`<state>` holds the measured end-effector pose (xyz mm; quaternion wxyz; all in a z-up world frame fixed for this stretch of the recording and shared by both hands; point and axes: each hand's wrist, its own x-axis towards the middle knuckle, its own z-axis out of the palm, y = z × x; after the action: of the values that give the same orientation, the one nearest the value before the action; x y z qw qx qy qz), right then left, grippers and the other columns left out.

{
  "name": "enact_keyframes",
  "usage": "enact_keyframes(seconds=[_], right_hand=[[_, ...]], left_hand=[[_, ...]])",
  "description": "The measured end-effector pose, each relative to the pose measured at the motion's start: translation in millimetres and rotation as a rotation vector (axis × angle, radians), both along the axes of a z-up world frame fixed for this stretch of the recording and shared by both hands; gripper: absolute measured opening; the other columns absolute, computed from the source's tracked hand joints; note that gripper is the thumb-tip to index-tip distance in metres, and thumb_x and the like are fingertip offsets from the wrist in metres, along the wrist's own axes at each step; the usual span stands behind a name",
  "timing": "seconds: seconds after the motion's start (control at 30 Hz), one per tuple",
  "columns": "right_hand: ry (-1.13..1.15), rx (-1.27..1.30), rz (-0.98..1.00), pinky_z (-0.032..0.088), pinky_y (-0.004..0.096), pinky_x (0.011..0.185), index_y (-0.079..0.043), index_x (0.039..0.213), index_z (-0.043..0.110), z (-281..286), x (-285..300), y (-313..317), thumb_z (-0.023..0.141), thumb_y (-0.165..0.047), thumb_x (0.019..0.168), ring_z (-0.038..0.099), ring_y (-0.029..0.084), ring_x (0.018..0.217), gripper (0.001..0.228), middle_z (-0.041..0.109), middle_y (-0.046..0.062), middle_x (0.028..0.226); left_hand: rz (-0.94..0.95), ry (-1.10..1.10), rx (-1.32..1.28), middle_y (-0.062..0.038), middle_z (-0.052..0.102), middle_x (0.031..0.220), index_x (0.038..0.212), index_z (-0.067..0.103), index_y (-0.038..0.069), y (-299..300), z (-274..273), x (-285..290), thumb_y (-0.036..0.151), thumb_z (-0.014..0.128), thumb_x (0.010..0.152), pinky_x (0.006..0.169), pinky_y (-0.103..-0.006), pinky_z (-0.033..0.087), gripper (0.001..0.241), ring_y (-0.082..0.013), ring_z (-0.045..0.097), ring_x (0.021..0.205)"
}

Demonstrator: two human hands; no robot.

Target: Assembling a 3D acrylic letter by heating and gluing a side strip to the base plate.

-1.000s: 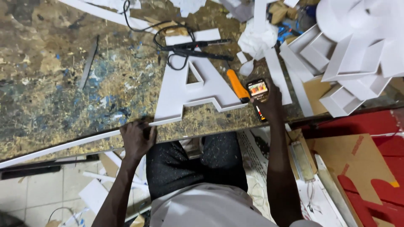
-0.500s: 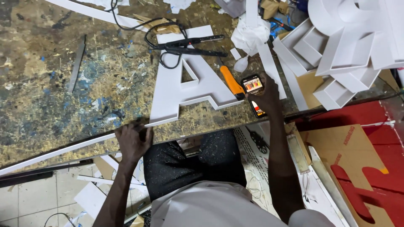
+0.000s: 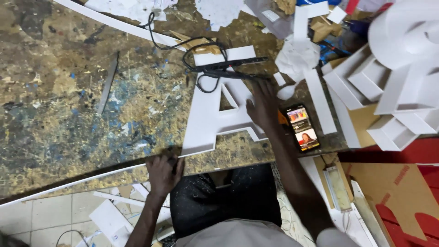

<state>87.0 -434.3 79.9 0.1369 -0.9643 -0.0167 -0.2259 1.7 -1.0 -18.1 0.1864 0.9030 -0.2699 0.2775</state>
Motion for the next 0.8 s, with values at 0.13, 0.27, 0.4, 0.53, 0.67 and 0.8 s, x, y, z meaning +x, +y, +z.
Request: enact_keyframes(seconds=[0.13, 0.27, 0.4, 0.53, 0.67, 0.8], right_hand=[[0.171, -0.103, 0.102, 0.037, 0.06, 0.129, -0.006, 0.165, 0.055, 20, 82, 9, 0.086, -0.004, 0.083, 0.048, 0.045, 0.156, 0.088, 0.058, 0.021, 0.163], [0.273, -0.227, 0.198, 0.041, 0.057, 0.123, -0.016, 0.166, 0.05, -23, 149, -14, 0.086, -0.019, 0.081, 0.052, 0.041, 0.152, 0.093, 0.06, 0.015, 0.156], [0.259, -0.239, 0.325, 0.052, 0.061, 0.106, -0.019, 0.148, 0.063, -16, 166, -24, 0.088, -0.029, 0.073, 0.072, 0.039, 0.125, 0.08, 0.068, 0.008, 0.128], [0.362, 0.123, 0.307, 0.057, 0.064, 0.102, -0.019, 0.15, 0.064, 108, 115, 17, 0.087, -0.019, 0.082, 0.07, 0.045, 0.127, 0.073, 0.069, 0.013, 0.129], [0.407, 0.915, 0.371, 0.059, 0.044, 0.11, -0.01, 0.152, 0.061, 164, 73, 21, 0.094, -0.015, 0.084, 0.068, 0.033, 0.134, 0.075, 0.067, 0.013, 0.146], [0.337, 1.314, 0.745, 0.057, 0.044, 0.124, -0.011, 0.147, 0.059, 168, 39, 4, 0.089, -0.024, 0.091, 0.072, 0.03, 0.139, 0.064, 0.075, 0.013, 0.141]], left_hand=[[-0.021, 0.018, 0.001, -0.002, 0.07, 0.088, 0.092, 0.08, 0.019, 3, -5, -2, 0.035, 0.091, 0.093, 0.078, -0.0481, 0.04, 0.019, -0.0321, 0.067, 0.078], [-0.012, 0.024, -0.005, -0.003, 0.067, 0.083, 0.08, 0.078, 0.017, -2, 1, -4, 0.033, 0.089, 0.093, 0.075, -0.048, 0.041, 0.023, -0.0315, 0.064, 0.072], [-0.013, -0.018, 0.015, -0.003, 0.069, 0.085, 0.083, 0.079, 0.016, -7, 20, -2, 0.033, 0.09, 0.094, 0.076, -0.0456, 0.041, 0.023, -0.0288, 0.063, 0.071], [-0.032, -0.03, -0.005, -0.004, 0.073, 0.092, 0.09, 0.08, 0.015, -8, 21, -7, 0.028, 0.088, 0.094, 0.08, -0.0477, 0.042, 0.016, -0.0295, 0.068, 0.078], [-0.001, -0.006, 0.079, -0.006, 0.067, 0.094, 0.105, 0.075, 0.015, -13, 21, -12, 0.035, 0.083, 0.106, 0.078, -0.0474, 0.034, 0.021, -0.03, 0.059, 0.084], [0.005, -0.096, 0.056, -0.008, 0.063, 0.091, 0.107, 0.07, 0.015, -21, 28, -9, 0.032, 0.087, 0.105, 0.077, -0.047, 0.032, 0.025, -0.0298, 0.057, 0.084]])
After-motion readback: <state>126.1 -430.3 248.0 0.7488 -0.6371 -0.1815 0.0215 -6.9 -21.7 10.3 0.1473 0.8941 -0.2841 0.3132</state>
